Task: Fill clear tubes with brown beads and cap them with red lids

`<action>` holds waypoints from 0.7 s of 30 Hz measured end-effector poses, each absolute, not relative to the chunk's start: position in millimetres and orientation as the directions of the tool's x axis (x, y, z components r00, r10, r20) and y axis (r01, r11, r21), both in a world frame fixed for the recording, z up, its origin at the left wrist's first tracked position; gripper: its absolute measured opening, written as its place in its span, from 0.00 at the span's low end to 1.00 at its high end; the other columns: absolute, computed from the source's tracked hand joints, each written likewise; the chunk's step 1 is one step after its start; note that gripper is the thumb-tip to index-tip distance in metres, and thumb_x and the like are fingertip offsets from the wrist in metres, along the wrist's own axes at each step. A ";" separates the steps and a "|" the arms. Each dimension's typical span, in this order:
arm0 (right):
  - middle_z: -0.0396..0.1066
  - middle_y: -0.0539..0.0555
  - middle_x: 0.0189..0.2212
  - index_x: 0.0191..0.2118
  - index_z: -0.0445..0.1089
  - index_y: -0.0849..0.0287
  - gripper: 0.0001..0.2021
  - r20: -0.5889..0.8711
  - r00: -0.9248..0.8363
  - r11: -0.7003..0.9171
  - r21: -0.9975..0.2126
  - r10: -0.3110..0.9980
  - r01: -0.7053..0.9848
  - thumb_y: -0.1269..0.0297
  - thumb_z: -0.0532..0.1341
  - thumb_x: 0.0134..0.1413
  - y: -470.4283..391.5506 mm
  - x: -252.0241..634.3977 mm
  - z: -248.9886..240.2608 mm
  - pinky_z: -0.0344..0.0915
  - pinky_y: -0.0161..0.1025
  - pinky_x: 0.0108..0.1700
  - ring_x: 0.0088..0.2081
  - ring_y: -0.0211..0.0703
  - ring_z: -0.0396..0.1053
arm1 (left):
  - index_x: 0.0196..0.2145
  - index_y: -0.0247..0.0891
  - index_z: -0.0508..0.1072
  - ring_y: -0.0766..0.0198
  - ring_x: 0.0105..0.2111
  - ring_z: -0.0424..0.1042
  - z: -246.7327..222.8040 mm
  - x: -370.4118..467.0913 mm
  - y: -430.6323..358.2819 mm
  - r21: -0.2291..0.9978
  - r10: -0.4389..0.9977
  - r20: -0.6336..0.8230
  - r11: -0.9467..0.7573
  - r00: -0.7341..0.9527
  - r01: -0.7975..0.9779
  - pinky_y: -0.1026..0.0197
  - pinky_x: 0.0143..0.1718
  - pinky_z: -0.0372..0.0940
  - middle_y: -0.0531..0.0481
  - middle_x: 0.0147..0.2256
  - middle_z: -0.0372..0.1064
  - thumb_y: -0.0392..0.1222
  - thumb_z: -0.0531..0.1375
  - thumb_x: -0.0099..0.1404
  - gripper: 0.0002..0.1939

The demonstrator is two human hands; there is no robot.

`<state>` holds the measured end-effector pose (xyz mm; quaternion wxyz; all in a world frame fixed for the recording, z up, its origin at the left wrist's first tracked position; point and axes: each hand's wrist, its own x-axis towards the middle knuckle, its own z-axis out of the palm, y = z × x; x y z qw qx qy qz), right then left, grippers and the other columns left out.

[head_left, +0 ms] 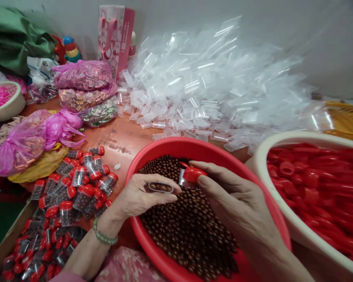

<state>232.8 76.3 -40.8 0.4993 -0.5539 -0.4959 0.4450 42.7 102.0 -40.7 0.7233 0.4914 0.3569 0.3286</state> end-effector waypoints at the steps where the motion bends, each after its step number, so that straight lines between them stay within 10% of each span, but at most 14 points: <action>1: 0.75 0.52 0.43 0.46 0.74 0.53 0.14 -0.009 0.072 -0.019 -0.991 0.997 0.133 0.55 0.64 0.54 78.0 234.9 -40.8 0.70 0.37 0.45 0.43 0.41 0.73 | 0.34 0.34 0.79 0.66 0.35 0.71 -40.3 42.7 101.4 0.944 0.831 -0.192 0.302 0.522 -0.134 0.63 0.41 0.64 0.49 0.34 0.75 0.36 0.66 0.55 0.07; 12: 0.68 0.48 0.21 0.28 0.70 0.58 0.18 -0.271 -0.413 -0.030 -0.863 0.869 0.504 0.54 0.53 0.63 70.6 235.8 -60.7 0.65 0.34 0.27 0.25 0.38 0.66 | 0.35 0.34 0.77 0.67 0.35 0.70 -38.0 42.2 101.2 0.965 0.832 -0.186 0.255 0.522 -0.062 0.64 0.40 0.63 0.50 0.34 0.73 0.35 0.63 0.57 0.06; 21: 0.76 0.56 0.36 0.33 0.73 0.58 0.08 -0.405 -0.576 0.278 -0.591 0.710 0.758 0.73 0.57 0.52 57.8 220.3 -77.7 0.66 0.37 0.42 0.38 0.45 0.73 | 0.31 0.33 0.76 0.67 0.32 0.69 -35.5 41.1 98.3 0.971 0.807 -0.154 0.231 0.570 -0.066 0.65 0.37 0.63 0.50 0.31 0.71 0.34 0.63 0.57 0.03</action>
